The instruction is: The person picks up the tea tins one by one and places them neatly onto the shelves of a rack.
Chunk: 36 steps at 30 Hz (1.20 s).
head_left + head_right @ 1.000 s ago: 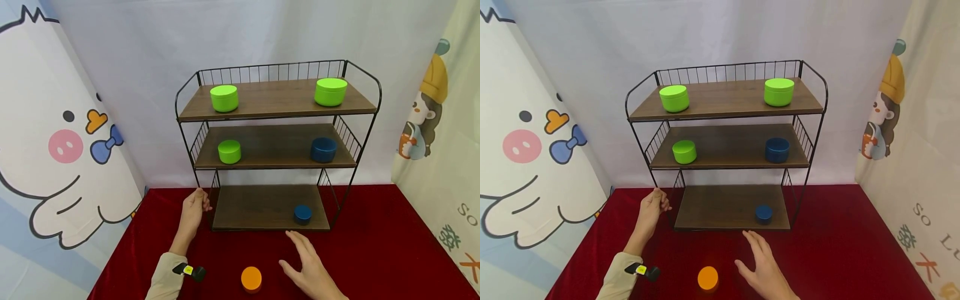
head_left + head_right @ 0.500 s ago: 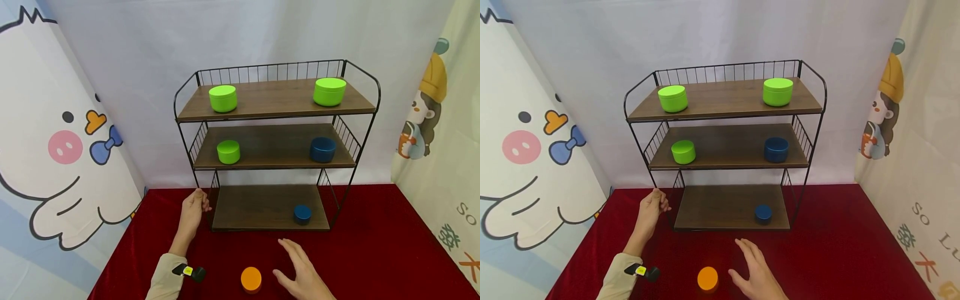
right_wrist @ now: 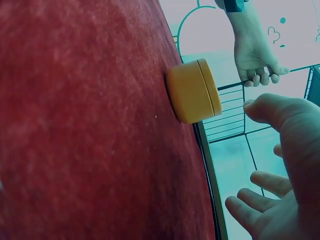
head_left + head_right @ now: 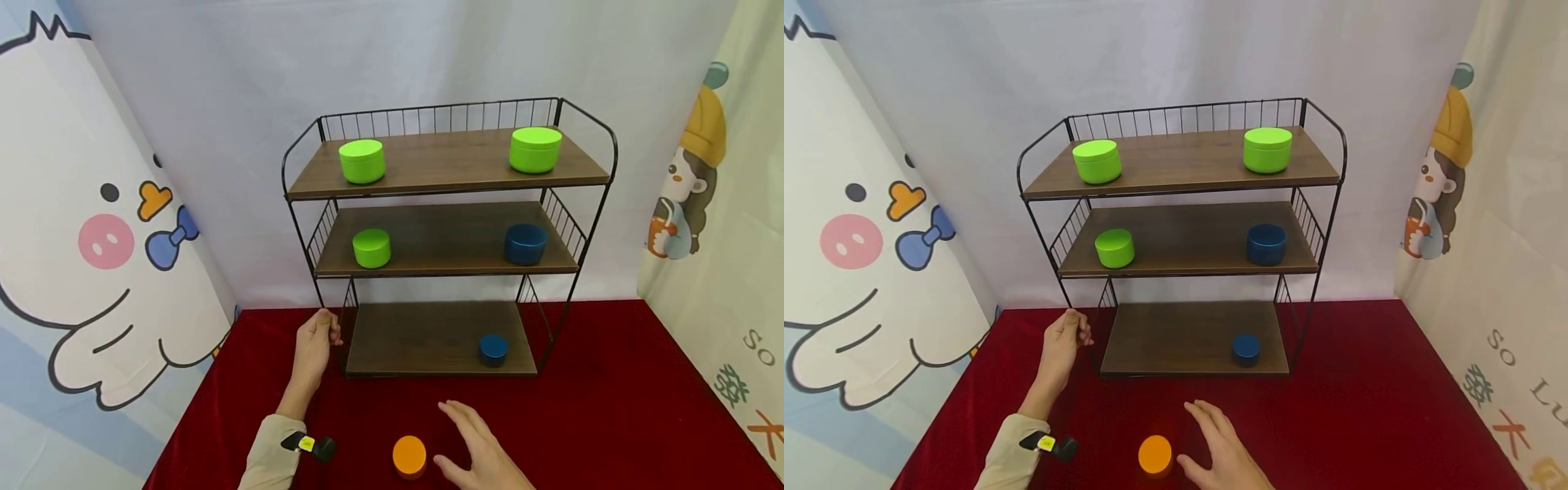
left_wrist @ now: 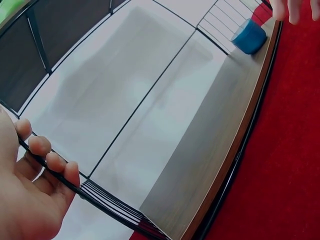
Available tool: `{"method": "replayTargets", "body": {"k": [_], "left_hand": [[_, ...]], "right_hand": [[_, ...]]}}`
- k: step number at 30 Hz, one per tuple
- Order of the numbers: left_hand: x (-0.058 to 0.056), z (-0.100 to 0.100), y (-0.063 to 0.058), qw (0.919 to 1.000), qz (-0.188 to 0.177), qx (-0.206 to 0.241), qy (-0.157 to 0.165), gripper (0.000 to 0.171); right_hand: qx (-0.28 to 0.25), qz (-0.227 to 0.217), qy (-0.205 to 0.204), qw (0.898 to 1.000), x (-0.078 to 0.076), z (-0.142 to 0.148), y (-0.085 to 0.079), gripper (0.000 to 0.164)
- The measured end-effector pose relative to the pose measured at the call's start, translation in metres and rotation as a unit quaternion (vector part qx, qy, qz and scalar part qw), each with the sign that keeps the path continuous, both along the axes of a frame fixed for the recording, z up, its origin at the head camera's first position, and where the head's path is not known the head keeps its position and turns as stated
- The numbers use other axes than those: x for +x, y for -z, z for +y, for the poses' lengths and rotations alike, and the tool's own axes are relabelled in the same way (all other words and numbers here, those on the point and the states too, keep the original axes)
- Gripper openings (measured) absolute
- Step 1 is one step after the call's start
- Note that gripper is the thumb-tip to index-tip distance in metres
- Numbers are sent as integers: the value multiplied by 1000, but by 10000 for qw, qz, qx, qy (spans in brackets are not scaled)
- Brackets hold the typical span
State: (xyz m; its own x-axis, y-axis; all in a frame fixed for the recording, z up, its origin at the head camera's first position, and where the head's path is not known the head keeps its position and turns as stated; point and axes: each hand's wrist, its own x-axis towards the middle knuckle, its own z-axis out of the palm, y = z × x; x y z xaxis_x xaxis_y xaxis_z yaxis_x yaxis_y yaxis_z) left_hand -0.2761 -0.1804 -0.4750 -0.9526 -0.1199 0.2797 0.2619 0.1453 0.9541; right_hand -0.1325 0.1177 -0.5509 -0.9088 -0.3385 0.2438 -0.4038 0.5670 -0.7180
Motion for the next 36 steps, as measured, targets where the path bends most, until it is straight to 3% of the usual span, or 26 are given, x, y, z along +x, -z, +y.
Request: {"method": "replayTargets", "body": {"k": [12,23,30,36], "left_hand": [[2,-3,6,9994,256,74,-229,38],[5,-6,16,9946,784,659,-137,23],[5,-5,15,9961,604,620,-171,20],[7,-6,12,9978,416,488,-178,16]], "right_hand": [[22,84,-483,9988,2,-8,1,68],[-34,113,-847,9963,3,-14,5,69],[53,331,-1121,9931,3,-21,8,70],[159,-51,-1374,9904,4,-24,7,69]]}}
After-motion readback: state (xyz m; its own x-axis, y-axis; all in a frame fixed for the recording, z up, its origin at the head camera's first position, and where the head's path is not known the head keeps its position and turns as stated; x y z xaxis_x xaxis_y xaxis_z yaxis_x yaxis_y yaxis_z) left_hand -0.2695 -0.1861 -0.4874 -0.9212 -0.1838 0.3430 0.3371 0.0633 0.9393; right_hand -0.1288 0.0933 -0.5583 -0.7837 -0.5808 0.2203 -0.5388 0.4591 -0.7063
